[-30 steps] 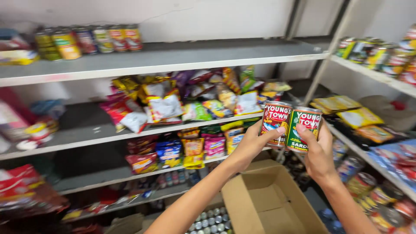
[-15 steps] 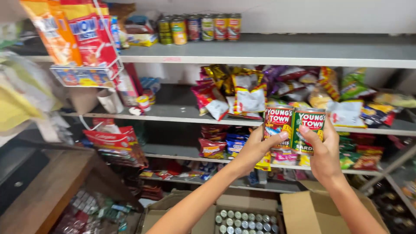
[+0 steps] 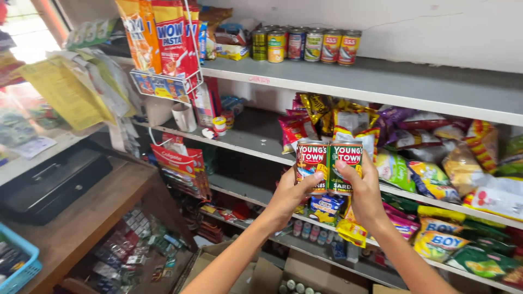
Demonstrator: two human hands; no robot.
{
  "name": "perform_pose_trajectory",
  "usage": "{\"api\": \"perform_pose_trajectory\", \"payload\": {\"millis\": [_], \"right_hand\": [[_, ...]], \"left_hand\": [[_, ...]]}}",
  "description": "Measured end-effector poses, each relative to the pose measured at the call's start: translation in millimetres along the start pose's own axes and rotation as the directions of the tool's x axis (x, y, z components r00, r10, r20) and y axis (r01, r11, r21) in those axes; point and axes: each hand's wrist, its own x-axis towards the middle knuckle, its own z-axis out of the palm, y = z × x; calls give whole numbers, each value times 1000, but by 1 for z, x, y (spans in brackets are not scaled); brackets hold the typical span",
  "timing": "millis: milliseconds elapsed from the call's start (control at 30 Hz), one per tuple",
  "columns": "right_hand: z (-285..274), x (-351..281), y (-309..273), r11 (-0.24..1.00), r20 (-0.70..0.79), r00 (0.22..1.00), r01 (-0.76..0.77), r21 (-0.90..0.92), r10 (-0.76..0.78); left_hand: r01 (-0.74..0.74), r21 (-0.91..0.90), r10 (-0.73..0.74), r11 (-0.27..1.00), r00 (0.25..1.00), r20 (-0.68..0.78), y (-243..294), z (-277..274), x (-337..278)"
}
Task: Organize canned goods and snack items on grocery store shelves.
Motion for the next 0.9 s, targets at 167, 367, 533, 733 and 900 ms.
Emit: {"api": "perform_pose_trajectory", "payload": {"millis": [167,367,533,733,900], "right_hand": [[9,17,-1,997,82,997,14,-71,-8],[17,41,5,976,121,989,102,-192,-80],[31,61,2,949,109,989,125,-288,-97],[46,102,8,966,92,992,110,-232,-91],[66,161,1,955,93,995,8,-297,20]], "left_hand": [[6,2,-6,1000,995,-97,8,-6,4],[-44,26,48,999,986,-159,31,-9,20],[-70,14,72,997,980,-185,34,-29,44],[-84,-68,76,994,991,-114,40,-63,83],[-250,-4,248,968,962,-113,69,-105,129]]}}
